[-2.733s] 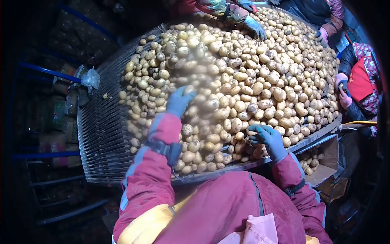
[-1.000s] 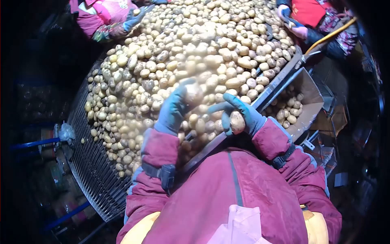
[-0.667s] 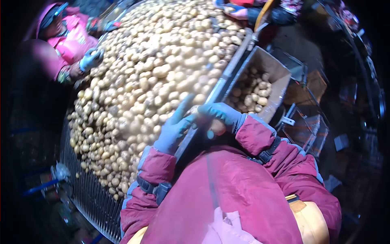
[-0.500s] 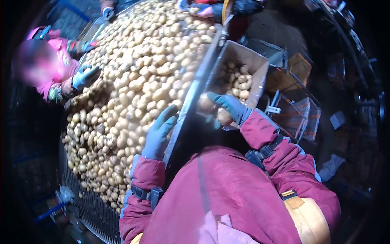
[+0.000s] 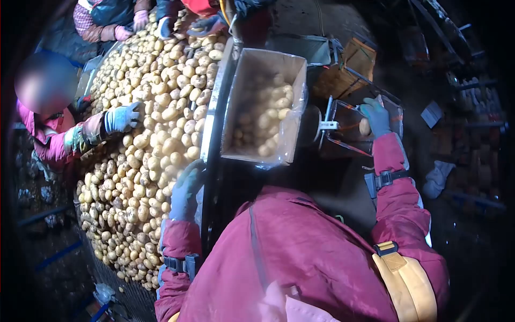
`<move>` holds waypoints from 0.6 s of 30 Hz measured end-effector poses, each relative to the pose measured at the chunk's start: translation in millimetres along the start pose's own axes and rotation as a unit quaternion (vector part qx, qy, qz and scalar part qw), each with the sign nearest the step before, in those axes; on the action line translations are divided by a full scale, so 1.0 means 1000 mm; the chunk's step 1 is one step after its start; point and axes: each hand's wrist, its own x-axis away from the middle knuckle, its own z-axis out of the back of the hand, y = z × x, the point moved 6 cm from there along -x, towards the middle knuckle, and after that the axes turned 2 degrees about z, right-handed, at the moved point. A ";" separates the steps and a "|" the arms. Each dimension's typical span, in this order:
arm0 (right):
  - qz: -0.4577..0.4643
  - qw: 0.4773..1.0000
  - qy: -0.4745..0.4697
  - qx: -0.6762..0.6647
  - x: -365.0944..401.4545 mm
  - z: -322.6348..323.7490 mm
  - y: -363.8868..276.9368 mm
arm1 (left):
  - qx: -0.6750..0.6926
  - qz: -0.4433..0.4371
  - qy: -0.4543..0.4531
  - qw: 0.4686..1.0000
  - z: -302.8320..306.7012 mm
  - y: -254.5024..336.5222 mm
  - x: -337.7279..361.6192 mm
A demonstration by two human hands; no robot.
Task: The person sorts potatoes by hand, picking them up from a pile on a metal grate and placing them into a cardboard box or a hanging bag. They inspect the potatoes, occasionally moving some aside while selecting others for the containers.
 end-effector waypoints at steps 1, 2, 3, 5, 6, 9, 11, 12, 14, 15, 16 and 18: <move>0.093 0.995 0.005 0.039 -0.011 0.011 0.004 | -0.024 0.009 0.007 1.000 0.004 -0.002 -0.003; 0.053 0.992 -0.067 -0.088 -0.017 -0.001 0.003 | -0.003 0.020 0.013 1.000 0.005 0.000 -0.004; -0.008 0.967 -0.129 -0.219 -0.021 -0.012 0.002 | 0.015 0.032 0.027 0.999 0.005 0.003 0.000; -0.061 0.996 -0.053 -0.022 0.008 -0.069 -0.072 | 0.012 0.025 0.080 0.996 0.010 0.012 0.010; -0.072 0.993 -0.085 -0.038 0.011 -0.102 -0.089 | -0.039 -0.026 0.071 0.996 0.017 0.012 0.007; -0.078 0.984 -0.150 -0.061 0.013 -0.207 -0.118 | -0.101 -0.073 0.079 0.989 0.032 0.024 0.011; -0.110 0.954 -0.247 -0.130 0.027 -0.279 -0.146 | -0.120 -0.085 0.132 0.980 0.054 0.032 0.021; -0.046 0.956 -0.275 -0.088 0.052 -0.312 -0.188 | -0.067 -0.079 0.141 0.985 0.072 0.030 0.026; -0.060 0.933 -0.340 -0.102 0.078 -0.369 -0.211 | -0.076 -0.082 0.226 0.968 0.128 0.021 0.038; -0.076 0.918 -0.372 -0.114 0.092 -0.395 -0.222 | -0.059 -0.091 0.262 0.959 0.160 0.011 0.042; -0.078 0.908 -0.394 -0.120 0.102 -0.420 -0.223 | -0.055 -0.091 0.310 0.945 0.189 0.014 0.054; -0.095 0.891 -0.427 -0.123 0.126 -0.460 -0.227 | -0.064 -0.107 0.393 0.911 0.240 0.022 0.077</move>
